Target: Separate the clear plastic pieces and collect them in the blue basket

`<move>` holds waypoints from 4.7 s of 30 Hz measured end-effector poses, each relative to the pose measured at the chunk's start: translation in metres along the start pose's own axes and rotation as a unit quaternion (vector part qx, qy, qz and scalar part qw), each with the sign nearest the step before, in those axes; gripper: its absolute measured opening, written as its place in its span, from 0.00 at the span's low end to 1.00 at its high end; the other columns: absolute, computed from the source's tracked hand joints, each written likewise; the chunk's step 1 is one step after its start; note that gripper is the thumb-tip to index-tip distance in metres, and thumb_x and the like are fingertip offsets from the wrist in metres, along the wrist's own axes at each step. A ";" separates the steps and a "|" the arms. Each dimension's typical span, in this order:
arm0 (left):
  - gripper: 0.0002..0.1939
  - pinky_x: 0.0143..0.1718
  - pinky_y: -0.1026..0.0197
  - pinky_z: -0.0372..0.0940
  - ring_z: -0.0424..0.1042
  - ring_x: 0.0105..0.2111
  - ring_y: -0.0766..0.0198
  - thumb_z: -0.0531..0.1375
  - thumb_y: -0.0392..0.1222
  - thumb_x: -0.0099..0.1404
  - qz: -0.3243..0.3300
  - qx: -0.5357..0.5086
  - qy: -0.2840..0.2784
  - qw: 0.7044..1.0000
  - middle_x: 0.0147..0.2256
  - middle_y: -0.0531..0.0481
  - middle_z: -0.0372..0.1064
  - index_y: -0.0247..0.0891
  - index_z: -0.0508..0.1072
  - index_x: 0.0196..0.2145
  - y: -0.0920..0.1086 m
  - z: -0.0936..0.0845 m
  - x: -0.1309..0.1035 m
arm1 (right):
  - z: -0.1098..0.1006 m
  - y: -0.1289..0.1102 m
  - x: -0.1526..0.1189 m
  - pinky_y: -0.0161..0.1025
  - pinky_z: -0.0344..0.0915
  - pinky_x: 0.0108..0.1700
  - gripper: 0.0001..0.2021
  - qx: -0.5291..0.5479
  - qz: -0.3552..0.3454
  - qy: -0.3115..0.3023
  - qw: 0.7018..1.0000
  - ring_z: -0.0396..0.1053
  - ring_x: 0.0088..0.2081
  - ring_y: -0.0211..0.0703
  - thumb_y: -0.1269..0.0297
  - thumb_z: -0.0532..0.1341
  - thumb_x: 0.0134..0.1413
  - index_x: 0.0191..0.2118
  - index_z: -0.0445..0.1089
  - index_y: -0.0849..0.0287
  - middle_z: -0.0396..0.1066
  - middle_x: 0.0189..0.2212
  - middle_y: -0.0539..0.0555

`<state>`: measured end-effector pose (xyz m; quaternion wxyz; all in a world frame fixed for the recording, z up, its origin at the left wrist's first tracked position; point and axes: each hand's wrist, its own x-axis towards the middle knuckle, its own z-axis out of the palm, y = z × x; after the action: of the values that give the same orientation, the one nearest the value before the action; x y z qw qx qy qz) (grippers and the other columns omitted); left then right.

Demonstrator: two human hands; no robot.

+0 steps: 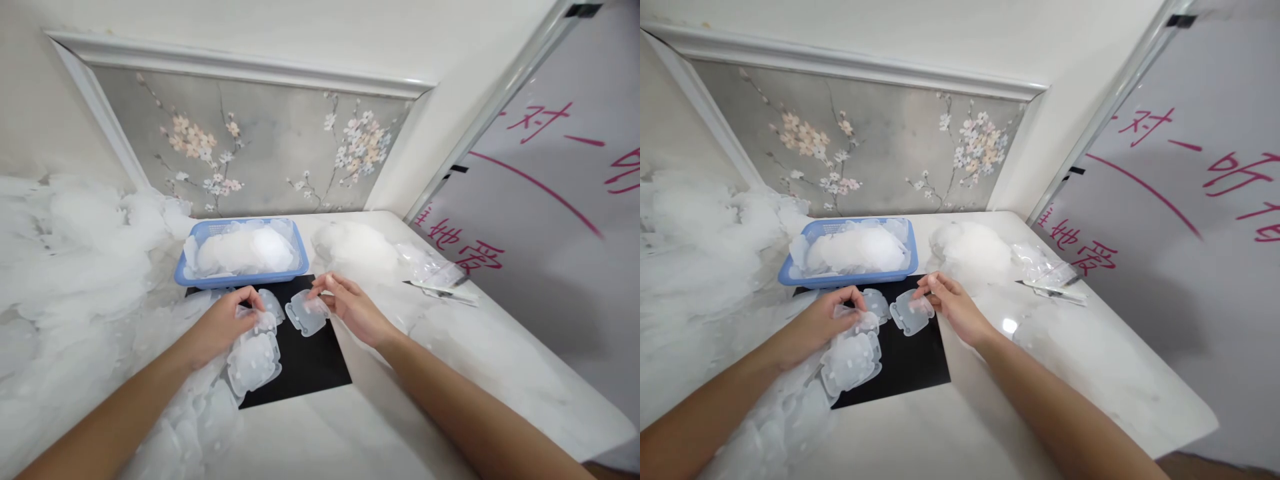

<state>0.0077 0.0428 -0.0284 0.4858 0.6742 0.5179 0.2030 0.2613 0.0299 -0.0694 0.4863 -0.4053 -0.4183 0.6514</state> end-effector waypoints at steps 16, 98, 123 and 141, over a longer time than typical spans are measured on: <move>0.21 0.40 0.57 0.69 0.73 0.46 0.53 0.60 0.42 0.57 -0.027 -0.059 -0.027 0.998 0.54 0.49 0.71 0.48 0.67 0.50 0.008 0.001 -0.005 | 0.000 0.000 0.001 0.49 0.68 0.44 0.26 -0.013 -0.005 0.006 1.000 0.74 0.38 0.49 0.34 0.59 0.53 0.39 0.70 0.55 0.71 0.45 0.56; 0.31 0.38 0.59 0.69 0.74 0.42 0.56 0.67 0.52 0.60 -0.002 -0.226 -0.042 0.973 0.47 0.46 0.72 0.44 0.63 0.57 -0.005 0.002 0.000 | 0.041 0.010 -0.014 0.34 0.54 0.25 0.22 -0.120 0.070 -0.048 0.989 0.59 0.20 0.34 0.55 0.75 0.37 0.24 0.60 0.55 0.63 0.17 0.44; 0.24 0.31 0.58 0.66 0.73 0.34 0.56 0.67 0.54 0.54 -0.063 -0.172 0.012 0.983 0.37 0.50 0.72 0.42 0.73 0.47 0.001 0.003 0.001 | 0.009 0.008 0.000 0.35 0.61 0.27 0.14 -0.020 0.098 0.024 0.995 0.66 0.25 0.37 0.58 0.74 0.39 0.29 0.74 0.59 0.72 0.25 0.50; 0.25 0.32 0.58 0.67 0.73 0.33 0.58 0.68 0.53 0.54 -0.064 -0.207 -0.019 0.976 0.36 0.50 0.73 0.42 0.72 0.48 0.000 0.001 -0.002 | -0.001 0.012 0.007 0.34 0.51 0.21 0.14 0.107 0.006 -0.050 0.993 0.49 0.16 0.35 0.55 0.58 0.54 0.24 0.70 0.58 0.51 0.12 0.44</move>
<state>0.0078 0.0406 -0.0282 0.6365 0.5285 0.4972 0.2613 0.2577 0.0346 -0.0818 0.5014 -0.3204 -0.3673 0.7149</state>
